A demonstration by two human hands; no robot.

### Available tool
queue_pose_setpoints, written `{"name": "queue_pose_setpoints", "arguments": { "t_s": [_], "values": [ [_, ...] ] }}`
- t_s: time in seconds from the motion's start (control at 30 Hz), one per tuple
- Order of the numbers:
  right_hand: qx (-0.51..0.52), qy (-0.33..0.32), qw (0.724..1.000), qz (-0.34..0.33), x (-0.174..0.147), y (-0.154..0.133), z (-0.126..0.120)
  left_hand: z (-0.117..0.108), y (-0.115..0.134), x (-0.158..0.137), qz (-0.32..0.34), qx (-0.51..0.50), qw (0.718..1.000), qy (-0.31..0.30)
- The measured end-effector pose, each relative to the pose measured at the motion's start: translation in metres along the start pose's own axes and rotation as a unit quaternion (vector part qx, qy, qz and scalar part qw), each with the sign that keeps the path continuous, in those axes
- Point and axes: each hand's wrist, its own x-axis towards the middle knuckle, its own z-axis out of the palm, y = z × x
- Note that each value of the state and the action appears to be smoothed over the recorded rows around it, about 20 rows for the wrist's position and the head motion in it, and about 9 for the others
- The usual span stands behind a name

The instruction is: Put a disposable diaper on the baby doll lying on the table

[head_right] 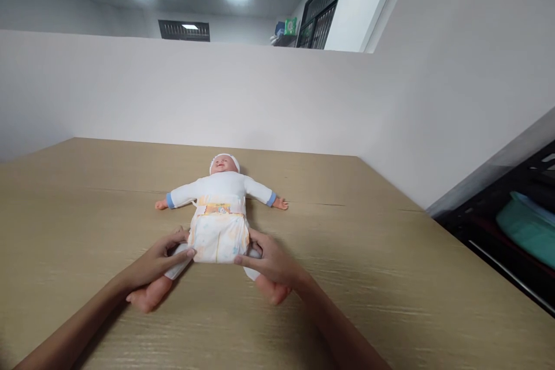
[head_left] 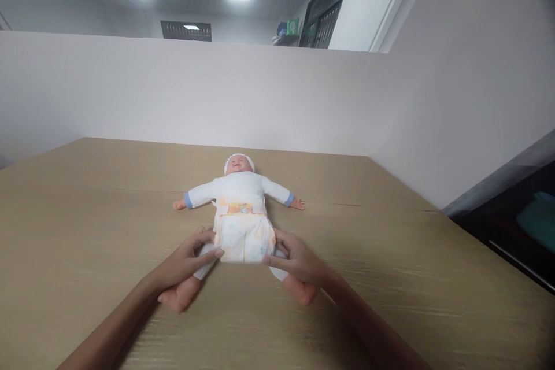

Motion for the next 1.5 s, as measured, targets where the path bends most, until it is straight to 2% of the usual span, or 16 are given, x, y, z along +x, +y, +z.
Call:
{"name": "queue_pose_setpoints", "arguments": {
  "t_s": [0.17,0.37,0.47,0.57,0.7,0.8,0.87,0.93,1.03,1.1,1.17,1.27,1.33,1.5],
  "values": [
    [0.065,0.015,0.998,0.005,0.001,-0.001,0.011,0.003,-0.003,0.000,0.008,0.000,1.000,0.021],
    [-0.046,0.094,0.995,-0.002,-0.001,0.006,0.019,0.013,0.003,-0.002,-0.002,-0.081,0.995,0.053],
    [-0.092,0.134,0.986,-0.029,-0.002,0.008,0.021,0.019,0.009,-0.004,-0.005,-0.097,0.992,0.076],
    [-0.119,0.150,0.980,-0.052,-0.002,0.004,0.022,0.022,0.008,-0.004,-0.003,-0.082,0.990,0.118],
    [-0.118,0.145,0.981,-0.052,-0.001,0.001,0.021,0.023,-0.005,-0.001,0.036,-0.027,0.980,0.196],
    [-0.104,0.163,0.980,-0.048,0.000,0.004,0.020,0.022,-0.016,0.000,0.031,-0.018,0.978,0.206],
    [-0.083,0.189,0.978,-0.043,-0.001,0.006,0.020,0.021,-0.018,-0.001,0.015,-0.042,0.979,0.198],
    [-0.079,0.223,0.970,-0.045,-0.001,0.006,0.019,0.017,-0.015,0.000,0.023,-0.034,0.974,0.222],
    [-0.154,0.296,0.938,-0.090,0.005,-0.001,0.015,0.010,-0.002,0.005,0.100,0.076,0.954,0.271],
    [-0.220,0.310,0.914,-0.141,0.013,-0.008,0.012,0.005,0.007,0.012,0.154,0.157,0.941,0.259],
    [-0.264,0.286,0.903,-0.184,0.024,-0.013,0.011,0.001,0.012,0.020,0.182,0.212,0.936,0.216],
    [-0.298,0.220,0.904,-0.212,0.040,-0.014,0.011,0.000,0.010,0.029,0.185,0.258,0.935,0.157],
    [-0.311,0.186,0.904,-0.225,0.045,-0.009,0.013,0.000,0.003,0.033,0.189,0.278,0.931,0.141],
    [-0.358,0.171,0.885,-0.244,0.044,0.007,0.011,0.000,-0.011,0.034,0.203,0.308,0.922,0.121]
  ]
}}
